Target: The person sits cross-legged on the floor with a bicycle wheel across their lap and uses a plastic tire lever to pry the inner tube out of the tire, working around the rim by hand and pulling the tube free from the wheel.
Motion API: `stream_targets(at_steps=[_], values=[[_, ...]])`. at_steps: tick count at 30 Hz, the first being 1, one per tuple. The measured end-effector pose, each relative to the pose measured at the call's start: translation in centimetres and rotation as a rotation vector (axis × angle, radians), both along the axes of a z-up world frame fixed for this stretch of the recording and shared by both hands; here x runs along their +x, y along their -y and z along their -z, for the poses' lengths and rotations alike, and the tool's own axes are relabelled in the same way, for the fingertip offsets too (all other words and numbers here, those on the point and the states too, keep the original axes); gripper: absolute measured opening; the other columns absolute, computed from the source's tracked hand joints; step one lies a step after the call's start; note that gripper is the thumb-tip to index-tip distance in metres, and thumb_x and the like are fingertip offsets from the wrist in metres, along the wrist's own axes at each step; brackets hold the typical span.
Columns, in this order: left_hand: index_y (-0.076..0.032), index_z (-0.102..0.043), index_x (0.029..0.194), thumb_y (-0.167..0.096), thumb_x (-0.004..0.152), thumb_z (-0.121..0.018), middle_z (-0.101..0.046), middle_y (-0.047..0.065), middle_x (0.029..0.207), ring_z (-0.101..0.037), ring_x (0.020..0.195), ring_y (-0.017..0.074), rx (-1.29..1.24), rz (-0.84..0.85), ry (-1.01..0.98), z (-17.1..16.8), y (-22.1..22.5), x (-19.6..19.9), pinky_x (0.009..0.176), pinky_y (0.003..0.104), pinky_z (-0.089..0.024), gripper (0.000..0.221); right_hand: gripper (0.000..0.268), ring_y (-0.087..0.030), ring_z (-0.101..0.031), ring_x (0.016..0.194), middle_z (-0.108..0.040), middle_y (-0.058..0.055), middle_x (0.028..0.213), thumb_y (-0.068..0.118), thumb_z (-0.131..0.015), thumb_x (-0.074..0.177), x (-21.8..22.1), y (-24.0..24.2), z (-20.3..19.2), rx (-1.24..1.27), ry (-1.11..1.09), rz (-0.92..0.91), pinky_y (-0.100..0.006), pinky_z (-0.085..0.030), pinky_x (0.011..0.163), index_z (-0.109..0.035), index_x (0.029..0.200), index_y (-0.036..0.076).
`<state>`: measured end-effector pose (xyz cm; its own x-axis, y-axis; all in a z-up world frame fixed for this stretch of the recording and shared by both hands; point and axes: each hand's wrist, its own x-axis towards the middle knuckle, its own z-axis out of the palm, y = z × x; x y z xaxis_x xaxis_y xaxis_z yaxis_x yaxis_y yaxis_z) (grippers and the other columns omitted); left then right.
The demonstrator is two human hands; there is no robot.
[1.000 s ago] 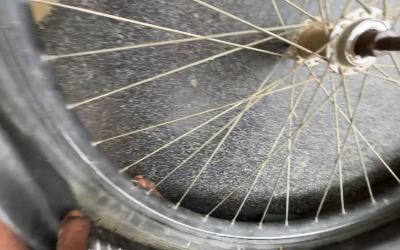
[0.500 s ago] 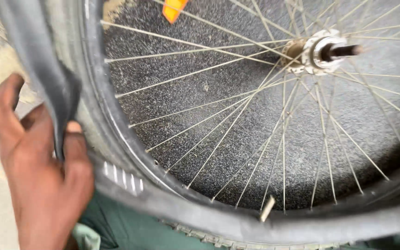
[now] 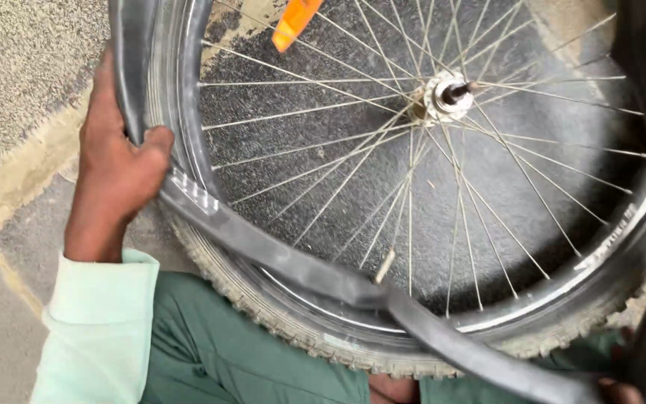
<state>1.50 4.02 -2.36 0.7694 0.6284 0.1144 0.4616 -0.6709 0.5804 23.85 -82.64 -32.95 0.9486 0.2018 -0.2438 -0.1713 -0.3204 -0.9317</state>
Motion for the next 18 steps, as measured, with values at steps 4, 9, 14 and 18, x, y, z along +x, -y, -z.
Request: stream_targets(at_steps=[4, 9, 14, 18], values=[[-0.020, -0.019, 0.166, 0.009, 0.080, -0.056, -0.053, 0.020, 0.149, -0.066, 0.119, 0.0300, -0.246, -0.222, -0.100, -2.3, 1.3, 1.9, 0.094, 0.041, -0.058, 0.098, 0.103, -0.026, -0.062, 0.120, -0.058, -0.018, 0.137, 0.003, -0.059, 0.069, -6.6, -14.5, -11.2, -0.025, 0.048, 0.047, -0.033, -0.057, 0.087, -0.019, 0.164, 0.002], [-0.026, -0.024, 0.167, 0.005, 0.079, -0.062, -0.061, 0.021, 0.139, -0.069, 0.115, 0.0373, -0.209, -0.317, -0.257, -1.9, 2.1, 1.4, 0.097, 0.048, -0.057, 0.100, 0.094, -0.027, -0.065, 0.126, -0.058, -0.019, 0.141, -0.003, -0.052, 0.071, -8.0, -31.2, -24.1, 0.022, 0.172, 0.265, -0.033, -0.056, 0.095, -0.032, 0.162, -0.001], [-0.016, -0.018, 0.164, -0.009, 0.079, -0.071, -0.058, 0.033, 0.132, -0.063, 0.114, 0.0503, -0.094, -0.372, -0.208, -1.1, 8.7, -2.3, 0.099, 0.055, -0.051, 0.101, 0.070, -0.031, -0.064, 0.130, -0.059, -0.022, 0.145, -0.006, -0.060, 0.090, 4.3, -27.7, -16.8, -0.030, 0.523, 0.123, -0.037, -0.057, 0.108, -0.044, 0.158, -0.005], [-0.006, -0.014, 0.162, -0.021, 0.076, -0.072, -0.056, 0.039, 0.130, -0.059, 0.119, 0.0586, -0.244, -0.460, -0.316, -0.8, 15.3, -5.4, 0.109, 0.058, -0.046, 0.104, 0.050, -0.037, -0.060, 0.129, -0.064, -0.021, 0.135, -0.005, -0.073, 0.088, 4.4, -34.3, -28.4, -0.733, 1.172, -0.153, -0.048, -0.051, 0.110, -0.058, 0.136, -0.001]])
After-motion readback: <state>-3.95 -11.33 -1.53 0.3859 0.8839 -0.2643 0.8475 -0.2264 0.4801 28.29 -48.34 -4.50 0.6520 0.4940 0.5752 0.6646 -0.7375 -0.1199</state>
